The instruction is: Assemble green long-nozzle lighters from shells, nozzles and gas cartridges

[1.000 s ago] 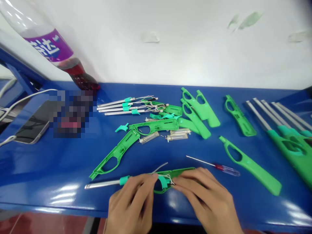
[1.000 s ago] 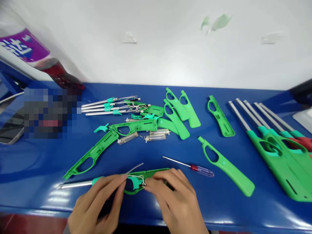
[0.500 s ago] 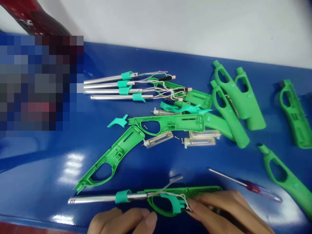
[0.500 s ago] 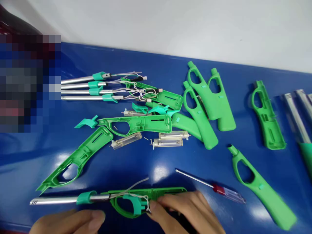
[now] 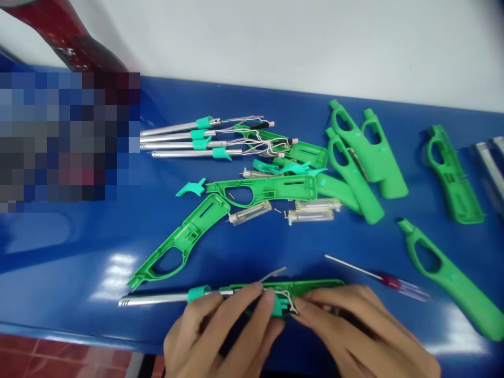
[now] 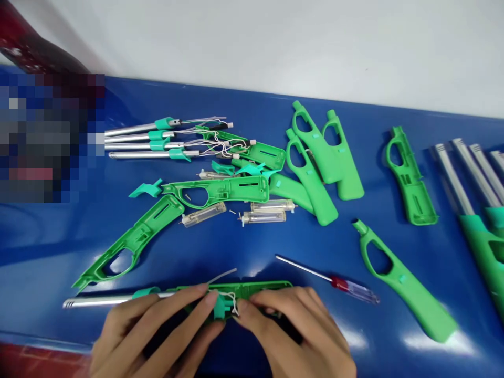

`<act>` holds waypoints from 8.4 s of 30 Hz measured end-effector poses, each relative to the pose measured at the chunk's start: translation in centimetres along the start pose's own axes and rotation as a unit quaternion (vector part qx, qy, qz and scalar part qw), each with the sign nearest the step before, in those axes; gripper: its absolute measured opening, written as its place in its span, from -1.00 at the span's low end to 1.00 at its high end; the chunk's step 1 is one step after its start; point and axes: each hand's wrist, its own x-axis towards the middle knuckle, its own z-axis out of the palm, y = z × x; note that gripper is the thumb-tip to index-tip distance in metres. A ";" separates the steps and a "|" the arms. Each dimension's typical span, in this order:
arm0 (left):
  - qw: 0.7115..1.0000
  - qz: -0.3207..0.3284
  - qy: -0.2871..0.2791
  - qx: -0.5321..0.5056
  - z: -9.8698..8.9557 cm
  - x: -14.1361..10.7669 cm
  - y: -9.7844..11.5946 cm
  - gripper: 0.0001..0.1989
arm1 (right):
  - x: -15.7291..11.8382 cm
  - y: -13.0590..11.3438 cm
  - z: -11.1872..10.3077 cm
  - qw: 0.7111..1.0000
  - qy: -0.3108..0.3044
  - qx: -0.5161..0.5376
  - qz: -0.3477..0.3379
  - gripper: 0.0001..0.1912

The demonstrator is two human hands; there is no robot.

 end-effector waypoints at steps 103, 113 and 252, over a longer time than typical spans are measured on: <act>0.983 0.178 -0.051 0.011 -1.3 1.1 -1.1 -0.52 | -1.8 1.5 -0.1 0.985 0.022 -0.137 -0.105 -0.68; 0.950 0.308 -0.038 0.022 -1.6 4.3 -1.6 -0.72 | -1.8 2.2 0.2 0.989 0.024 -0.081 -0.121 -0.66; 0.995 0.080 0.046 -0.034 -1.1 5.1 -3.2 -0.79 | 2.6 4.1 -3.0 0.955 0.214 -0.205 -0.029 -0.85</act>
